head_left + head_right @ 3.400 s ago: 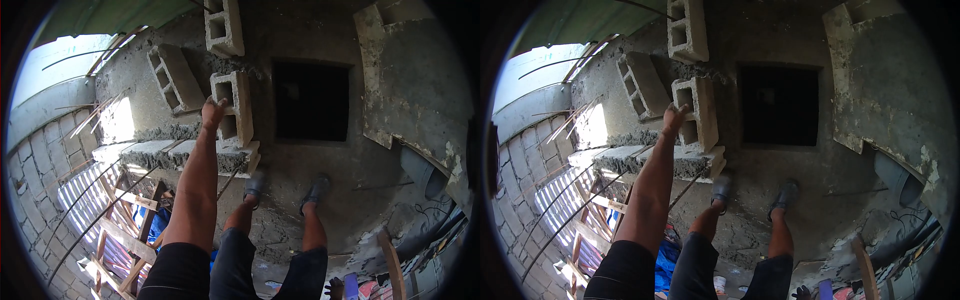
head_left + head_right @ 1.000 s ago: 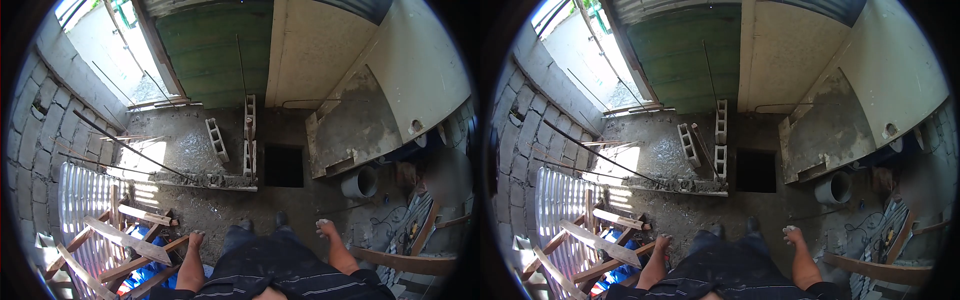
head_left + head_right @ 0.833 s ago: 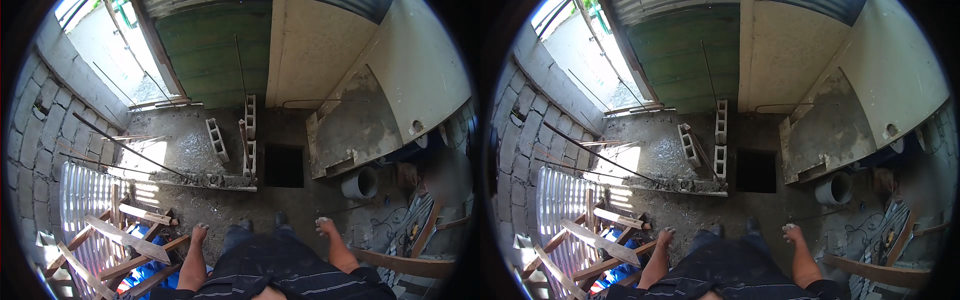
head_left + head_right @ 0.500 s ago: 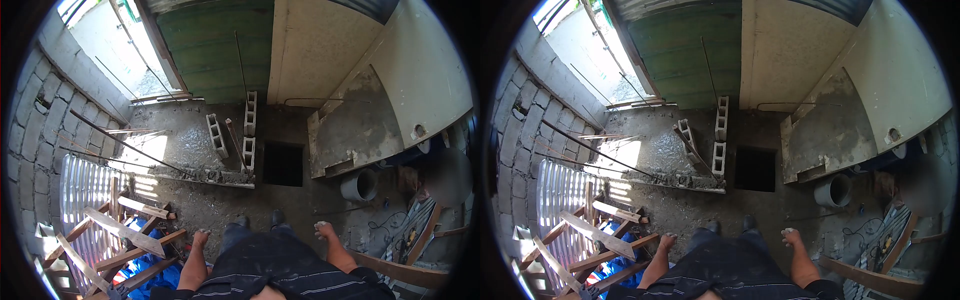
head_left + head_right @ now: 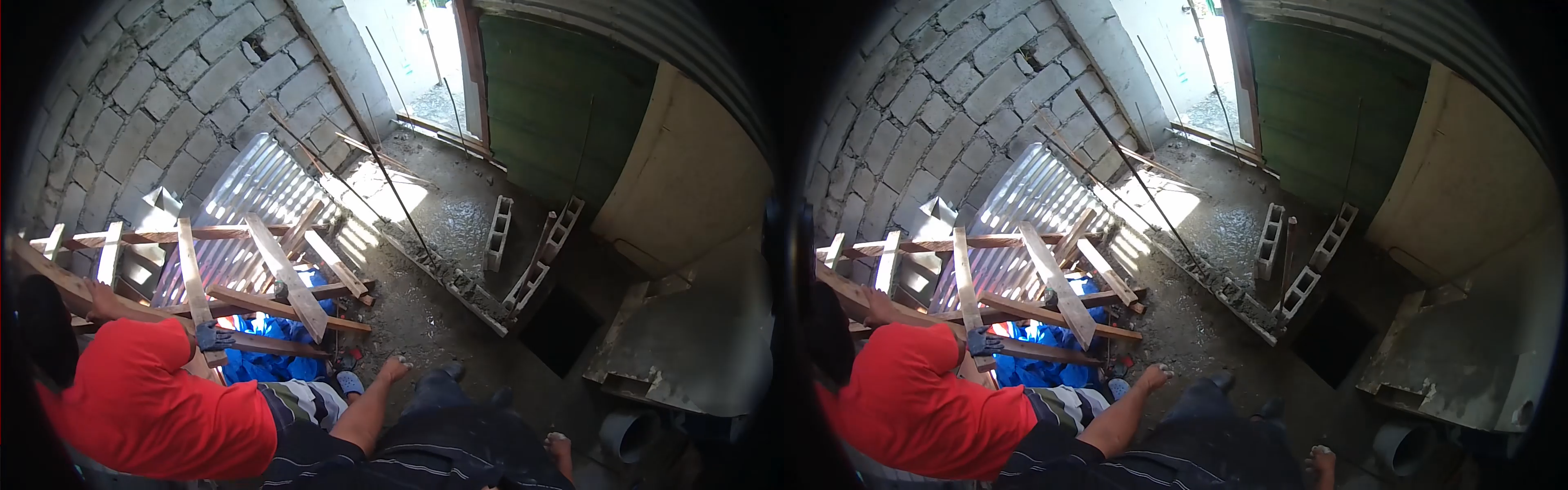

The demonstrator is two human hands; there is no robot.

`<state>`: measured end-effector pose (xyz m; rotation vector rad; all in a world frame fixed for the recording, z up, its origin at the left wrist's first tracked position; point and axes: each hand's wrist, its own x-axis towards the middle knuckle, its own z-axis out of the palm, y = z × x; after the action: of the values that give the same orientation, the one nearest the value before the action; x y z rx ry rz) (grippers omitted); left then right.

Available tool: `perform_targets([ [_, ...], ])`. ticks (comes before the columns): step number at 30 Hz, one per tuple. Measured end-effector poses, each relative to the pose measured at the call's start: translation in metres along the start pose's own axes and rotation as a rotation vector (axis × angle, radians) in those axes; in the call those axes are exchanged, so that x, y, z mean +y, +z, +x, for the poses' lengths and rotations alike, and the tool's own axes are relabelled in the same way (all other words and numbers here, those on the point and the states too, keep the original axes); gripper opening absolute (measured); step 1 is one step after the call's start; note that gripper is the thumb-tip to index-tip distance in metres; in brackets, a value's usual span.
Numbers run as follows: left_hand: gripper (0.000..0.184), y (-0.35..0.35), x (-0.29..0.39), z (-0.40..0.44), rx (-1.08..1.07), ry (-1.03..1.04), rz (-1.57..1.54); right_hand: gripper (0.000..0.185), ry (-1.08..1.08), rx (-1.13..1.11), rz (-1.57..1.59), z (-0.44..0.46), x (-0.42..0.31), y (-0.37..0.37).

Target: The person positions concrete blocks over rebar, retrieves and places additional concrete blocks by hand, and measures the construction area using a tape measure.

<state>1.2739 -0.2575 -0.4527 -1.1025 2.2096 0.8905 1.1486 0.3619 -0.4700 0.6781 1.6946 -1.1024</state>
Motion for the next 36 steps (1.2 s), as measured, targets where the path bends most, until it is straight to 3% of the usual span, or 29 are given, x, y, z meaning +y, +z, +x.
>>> perform_targets([
  [2,0.043,0.004,0.01,-0.015,0.019,0.018,-0.054,0.033,0.087,0.058,-0.017,0.003,-0.012,-0.009],
  [6,0.052,0.024,0.006,-0.031,-0.08,0.042,-0.056,0.024,0.0,0.136,-0.093,-0.008,-0.042,-0.028],
  [13,0.052,0.05,0.045,-0.041,-0.205,0.022,-0.255,0.049,-0.079,0.263,-0.001,-0.033,-0.081,-0.058],
  [15,0.051,0.031,0.077,-0.029,-0.261,0.073,-0.236,0.05,-0.068,0.302,0.037,-0.049,-0.079,-0.053],
  [17,0.049,0.022,0.109,-0.019,-0.256,-0.041,-0.266,0.051,-0.047,0.316,0.068,-0.062,-0.081,-0.051],
  [18,0.048,0.039,0.085,0.019,-0.215,0.021,-0.269,0.051,-0.032,0.333,0.069,-0.069,-0.081,-0.048],
  [20,0.049,0.054,0.063,0.054,-0.141,0.106,-0.221,0.05,-0.022,0.282,-0.032,-0.078,-0.08,-0.048],
  [25,0.054,-0.026,0.217,-0.029,0.075,0.164,-0.215,0.04,0.017,0.204,-0.106,-0.064,-0.075,-0.056],
  [27,0.058,-0.027,0.242,-0.046,0.074,0.3,-0.233,0.027,-0.264,-0.029,-0.594,-0.059,-0.08,-0.059],
  [28,0.058,-0.016,0.239,-0.051,0.089,0.289,-0.24,0.027,-0.274,-0.041,-0.606,-0.058,-0.084,-0.059],
  [30,0.058,0.013,0.225,-0.071,-0.209,0.444,0.066,0.021,-0.408,-0.051,-0.846,-0.06,-0.089,-0.063],
  [34,0.04,0.09,0.219,-0.174,-0.65,0.632,0.22,0.031,-0.6,-0.141,-0.849,-0.078,-0.077,-0.107],
  [36,0.033,0.14,0.196,-0.196,-0.532,0.63,0.181,0.032,-0.538,-0.255,-0.829,-0.095,-0.074,-0.129],
])
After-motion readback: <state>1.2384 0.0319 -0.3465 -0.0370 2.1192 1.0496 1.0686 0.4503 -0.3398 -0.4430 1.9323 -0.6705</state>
